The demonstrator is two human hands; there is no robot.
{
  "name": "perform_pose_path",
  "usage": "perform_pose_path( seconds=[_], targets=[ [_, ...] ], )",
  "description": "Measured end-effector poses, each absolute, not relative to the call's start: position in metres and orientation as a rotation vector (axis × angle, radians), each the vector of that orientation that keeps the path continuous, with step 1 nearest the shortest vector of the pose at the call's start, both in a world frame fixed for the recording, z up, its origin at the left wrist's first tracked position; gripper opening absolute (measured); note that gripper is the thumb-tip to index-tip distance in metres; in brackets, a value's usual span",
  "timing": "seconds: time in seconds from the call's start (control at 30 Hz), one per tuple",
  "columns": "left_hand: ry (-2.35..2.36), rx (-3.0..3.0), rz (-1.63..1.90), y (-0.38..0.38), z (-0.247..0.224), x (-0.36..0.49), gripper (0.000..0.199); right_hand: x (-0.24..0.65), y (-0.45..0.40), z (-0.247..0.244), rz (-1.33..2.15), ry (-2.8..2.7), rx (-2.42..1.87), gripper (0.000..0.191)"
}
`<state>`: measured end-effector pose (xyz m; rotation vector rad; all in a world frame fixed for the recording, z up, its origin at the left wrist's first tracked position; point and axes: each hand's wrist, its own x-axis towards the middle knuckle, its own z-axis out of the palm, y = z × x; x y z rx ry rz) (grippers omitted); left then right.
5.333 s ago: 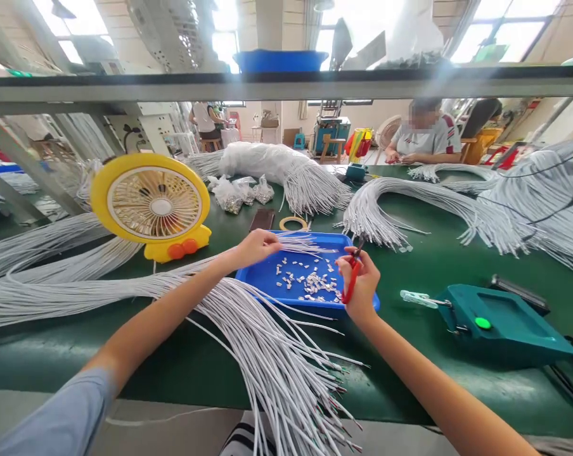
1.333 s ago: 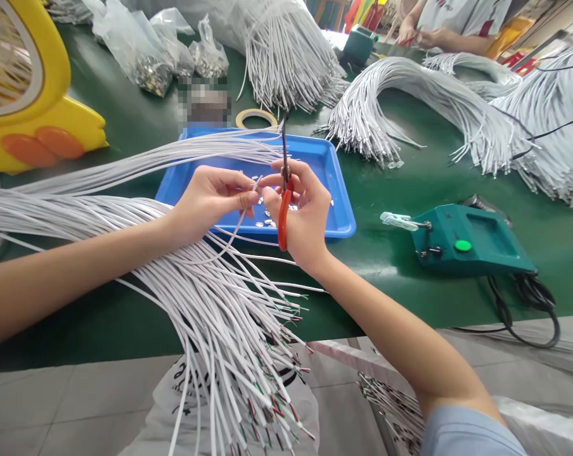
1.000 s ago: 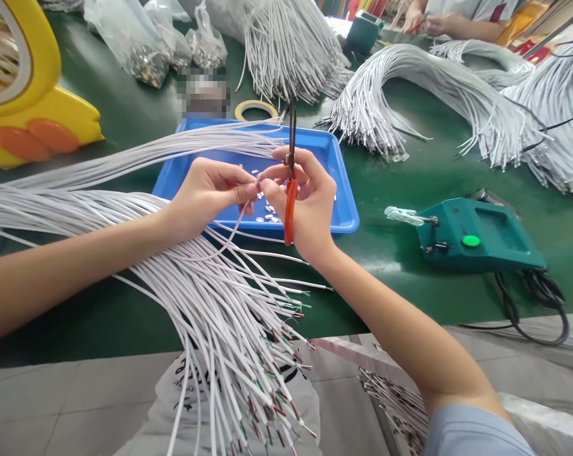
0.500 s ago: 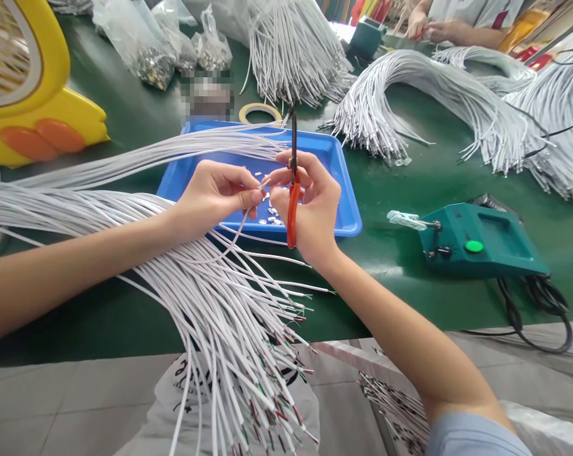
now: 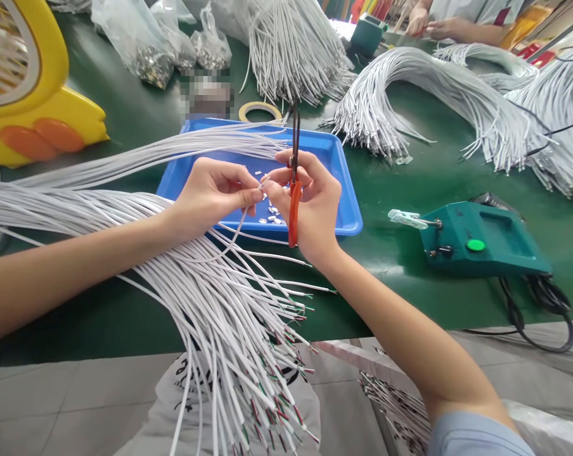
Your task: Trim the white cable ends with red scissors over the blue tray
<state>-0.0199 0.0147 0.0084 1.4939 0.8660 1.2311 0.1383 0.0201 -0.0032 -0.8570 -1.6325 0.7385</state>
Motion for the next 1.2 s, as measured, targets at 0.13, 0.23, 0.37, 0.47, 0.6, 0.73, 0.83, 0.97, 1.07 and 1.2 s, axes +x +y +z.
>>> perform_pose_path(
  seconds=[0.13,0.23,0.37,0.47,0.6,0.73,0.83,0.97,1.07,1.2],
  targets=[
    [0.834,1.493,1.232,0.015,0.007,-0.020,0.010,0.139,0.019,-0.002,0.755,-1.631,-0.821,0.023],
    [0.791,1.501,1.237,0.015,0.006,-0.020,0.010,0.139,0.019,-0.001,0.760,-1.622,-0.814,0.023],
    [0.781,1.515,1.297,0.019,0.004,-0.024,0.009,0.139,0.022,-0.001,0.733,-1.631,-0.885,0.023],
    [0.774,1.511,1.345,0.025,0.007,-0.028,0.010,0.138,0.024,-0.002,0.678,-1.689,-0.981,0.023],
    [0.791,1.539,1.367,0.033,0.013,-0.033,0.010,0.139,0.026,-0.002,0.527,-1.824,-1.064,0.024],
    [0.760,1.565,1.376,0.037,0.012,-0.034,0.011,0.140,0.026,-0.004,0.422,-1.897,-1.131,0.030],
    [0.720,1.602,1.383,0.038,0.009,-0.034,0.013,0.141,0.026,-0.005,0.389,-1.920,-1.144,0.030],
    [0.686,1.652,1.398,0.039,0.006,-0.033,0.012,0.141,0.025,-0.003,0.403,-1.921,-1.153,0.029],
    [0.688,1.683,1.418,0.039,0.005,-0.033,0.010,0.141,0.024,0.000,0.437,-1.920,-1.145,0.031],
    [0.700,1.696,1.412,0.040,0.003,-0.033,0.010,0.142,0.024,0.001,0.444,-1.928,-1.151,0.031]
  ],
)
